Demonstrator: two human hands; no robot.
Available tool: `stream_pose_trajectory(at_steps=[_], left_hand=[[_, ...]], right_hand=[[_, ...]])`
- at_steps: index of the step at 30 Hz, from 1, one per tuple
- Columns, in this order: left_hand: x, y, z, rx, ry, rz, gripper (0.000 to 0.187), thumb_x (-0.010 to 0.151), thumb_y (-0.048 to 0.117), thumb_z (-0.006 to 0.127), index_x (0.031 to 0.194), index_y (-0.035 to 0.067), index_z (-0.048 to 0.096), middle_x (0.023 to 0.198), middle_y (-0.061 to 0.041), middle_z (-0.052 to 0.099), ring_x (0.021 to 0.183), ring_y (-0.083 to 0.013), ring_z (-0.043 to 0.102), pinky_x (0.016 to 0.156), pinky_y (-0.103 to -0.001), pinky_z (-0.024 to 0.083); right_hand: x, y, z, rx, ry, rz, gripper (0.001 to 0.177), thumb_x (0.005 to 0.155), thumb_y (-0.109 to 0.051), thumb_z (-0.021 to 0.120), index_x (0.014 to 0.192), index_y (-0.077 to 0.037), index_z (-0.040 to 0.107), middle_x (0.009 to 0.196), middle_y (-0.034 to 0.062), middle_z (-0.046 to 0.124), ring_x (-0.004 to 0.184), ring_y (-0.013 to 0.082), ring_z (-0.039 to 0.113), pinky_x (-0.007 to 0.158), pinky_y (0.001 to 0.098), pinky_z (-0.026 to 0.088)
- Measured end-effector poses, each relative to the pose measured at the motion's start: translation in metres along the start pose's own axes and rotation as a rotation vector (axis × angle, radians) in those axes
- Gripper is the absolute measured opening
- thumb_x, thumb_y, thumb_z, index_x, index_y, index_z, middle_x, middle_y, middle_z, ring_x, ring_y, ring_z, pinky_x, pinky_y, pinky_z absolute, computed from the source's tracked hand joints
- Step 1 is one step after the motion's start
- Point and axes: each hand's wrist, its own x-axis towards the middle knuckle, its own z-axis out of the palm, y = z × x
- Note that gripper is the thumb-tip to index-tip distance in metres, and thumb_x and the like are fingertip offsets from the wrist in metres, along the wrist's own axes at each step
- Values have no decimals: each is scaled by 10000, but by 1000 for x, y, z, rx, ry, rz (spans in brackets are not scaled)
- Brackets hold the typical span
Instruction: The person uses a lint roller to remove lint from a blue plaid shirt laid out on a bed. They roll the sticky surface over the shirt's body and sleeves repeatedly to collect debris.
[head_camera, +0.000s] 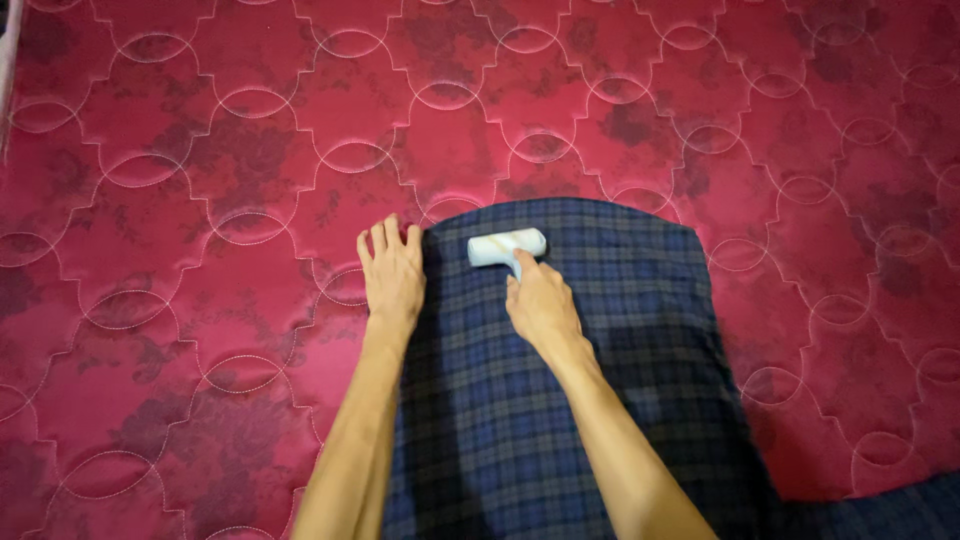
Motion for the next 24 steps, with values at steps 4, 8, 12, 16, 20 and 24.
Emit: stream_pose_trajectory(at_steps=[4,8,12,16,20,24], left_hand=[[-26,23,-19,-173,71,-20,400,844,79,650,1243,61,633,1399,-192,543,1310,-371,503,1146,-542,342],[-70,47,-39,-334,77,-88,400,953,142,639,1346,72,608,1492,-199,493,1396,-378,450,1192,-556,313],[-116,60,-60,-395,16,-171,444,972,195,598,1398,72,577,1550,-230,428,1463,-411,368,1208,-564,257],[-157,61,-73,-395,-47,-274,485,989,240,560,1447,78,538,1578,-240,384,1484,-423,324,1206,-569,234],[-185,53,-75,-346,-109,-324,520,995,289,527,1482,107,509,1609,-225,348,1499,-413,301,1215,-572,212],[-195,47,-66,-263,-168,-281,601,987,371,517,1530,130,428,1633,-228,272,1505,-404,251,1205,-583,175]], right_hand=[[13,-6,-8,-44,-79,66,497,954,-223,612,1439,-144,541,1161,280,681,1079,485,656,941,547,532],[31,-9,-15,-92,-152,115,489,943,-231,623,1426,-178,573,1174,278,690,1129,463,656,986,529,531],[48,-14,-5,-41,-60,66,490,955,-236,608,1437,-161,553,1183,262,691,1118,479,652,974,545,523],[53,-17,-8,-80,-102,97,511,962,-228,597,1466,-173,531,1205,267,684,1131,476,650,991,540,521],[60,-18,-15,-104,-141,147,507,947,-249,614,1448,-213,544,1246,248,666,1161,452,638,995,529,525],[61,-18,1,-62,-19,23,483,972,-238,607,1444,-151,544,1216,254,691,1131,467,656,974,532,539]])
